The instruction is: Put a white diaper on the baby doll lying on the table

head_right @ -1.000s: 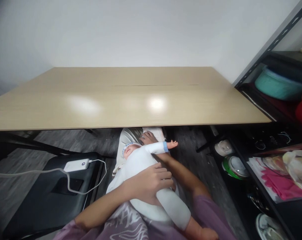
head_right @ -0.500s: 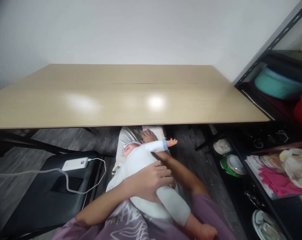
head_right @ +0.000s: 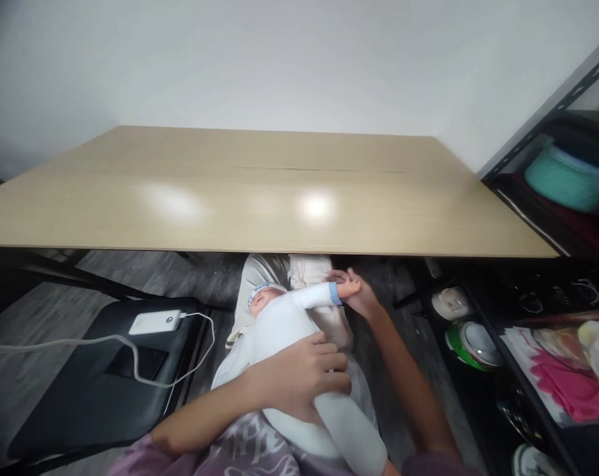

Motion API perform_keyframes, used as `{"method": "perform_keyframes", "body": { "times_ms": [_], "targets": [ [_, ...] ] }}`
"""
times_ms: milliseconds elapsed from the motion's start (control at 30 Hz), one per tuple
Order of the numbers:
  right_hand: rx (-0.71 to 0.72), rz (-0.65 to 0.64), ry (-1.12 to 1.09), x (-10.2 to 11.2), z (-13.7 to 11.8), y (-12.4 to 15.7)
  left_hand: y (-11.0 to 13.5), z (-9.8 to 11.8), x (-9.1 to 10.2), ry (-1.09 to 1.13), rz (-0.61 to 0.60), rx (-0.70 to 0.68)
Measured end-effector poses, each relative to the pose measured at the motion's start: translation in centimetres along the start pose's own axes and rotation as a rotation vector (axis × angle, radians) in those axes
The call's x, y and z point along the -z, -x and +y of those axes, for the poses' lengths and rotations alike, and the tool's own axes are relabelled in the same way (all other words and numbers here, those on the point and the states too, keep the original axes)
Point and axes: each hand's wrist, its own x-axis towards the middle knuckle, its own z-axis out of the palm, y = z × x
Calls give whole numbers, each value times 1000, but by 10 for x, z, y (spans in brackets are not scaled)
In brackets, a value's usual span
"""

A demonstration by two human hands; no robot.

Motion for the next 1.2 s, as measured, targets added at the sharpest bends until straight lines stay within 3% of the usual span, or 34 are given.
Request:
{"method": "perform_keyframes", "body": {
  "times_ms": [100,167,233,400,500,567,700,767,833,933,1033,1133,1200],
  "targets": [
    [-112,-73,-75,35,8,15,-1,-1,0,8,-38,-32],
    [-123,-135,60,45,3,19,-2,-2,-1,16,-46,-47],
    [-31,-165,313,36,-9,18,-3,-2,-1,16,-33,-42],
    [219,-202,983,-23,-37,-12,2,7,6,65,62,91],
    [242,-291,1112,-44,-49,-28,24,17,12,181,167,282],
    [264,-307,1101,-48,-55,-31,54,23,8,187,297,467],
    [281,-247,968,-54,-65,-21,134,28,-24,133,644,932],
    [276,-212,922,-59,-68,-16,166,27,-43,276,679,1164],
    [293,-199,892,-65,-71,-13,184,25,-54,448,634,1307],
    [308,-138,915,-67,-76,-12,187,24,-56,566,568,1349],
    [185,-73,1057,-57,-80,-8,180,29,-53,600,612,1327],
    [56,-158,1176,-44,-79,4,177,37,-49,516,664,1290],
    [97,-189,1174,-37,-79,17,177,42,-41,415,670,1238]
  ]
}}
